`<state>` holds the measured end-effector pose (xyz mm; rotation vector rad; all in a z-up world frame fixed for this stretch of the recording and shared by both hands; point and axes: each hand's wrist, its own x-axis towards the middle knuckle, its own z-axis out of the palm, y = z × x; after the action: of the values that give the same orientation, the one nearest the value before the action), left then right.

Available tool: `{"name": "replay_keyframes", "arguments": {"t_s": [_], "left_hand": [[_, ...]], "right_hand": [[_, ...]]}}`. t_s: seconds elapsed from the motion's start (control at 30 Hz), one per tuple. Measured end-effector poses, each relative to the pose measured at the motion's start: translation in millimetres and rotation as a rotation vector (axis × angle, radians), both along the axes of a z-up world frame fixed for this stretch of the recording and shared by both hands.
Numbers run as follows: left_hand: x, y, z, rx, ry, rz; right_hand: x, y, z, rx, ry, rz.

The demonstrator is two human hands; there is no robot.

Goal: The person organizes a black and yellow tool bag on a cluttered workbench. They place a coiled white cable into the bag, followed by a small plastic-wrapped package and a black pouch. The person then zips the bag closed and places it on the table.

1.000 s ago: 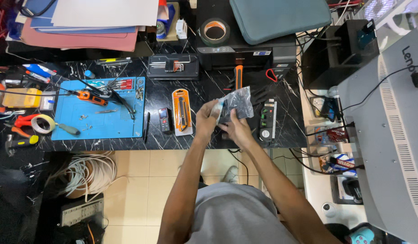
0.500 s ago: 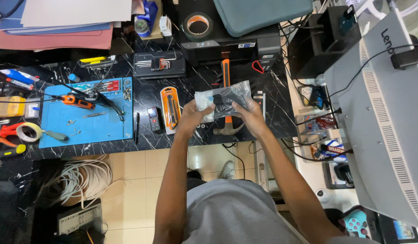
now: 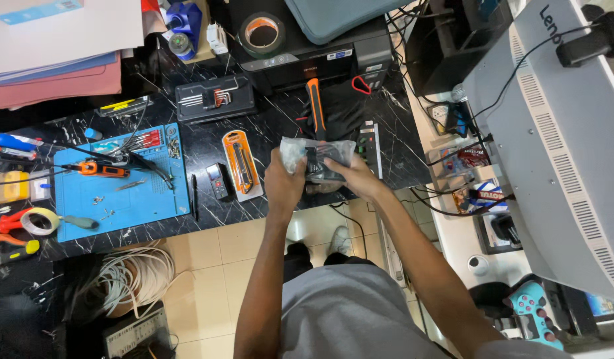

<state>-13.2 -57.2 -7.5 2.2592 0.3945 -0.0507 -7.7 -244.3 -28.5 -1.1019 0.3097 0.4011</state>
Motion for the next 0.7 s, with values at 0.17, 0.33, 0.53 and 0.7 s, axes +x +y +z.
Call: {"name": "replay_keyframes", "arguments": {"t_s": [0.17,0.33,0.53,0.7], "left_hand": [[-7,20,-29,0.008,-0.090,0.008],[-9,26,-36,-0.428,-0.035,0.232],[-6,26,-42,-1.002,0.003,0.421],[8,27,-47,-0.968,-0.086,0.418]], "right_hand": [[-5,26,-26,0.024,-0.184,0.034],[-38,69,-31,0.138,-0.196,-0.027],[-39,81,-31,0.216,-0.073,-0.064],[-6,48,-32,-0.276,-0.230,0.133]]}}
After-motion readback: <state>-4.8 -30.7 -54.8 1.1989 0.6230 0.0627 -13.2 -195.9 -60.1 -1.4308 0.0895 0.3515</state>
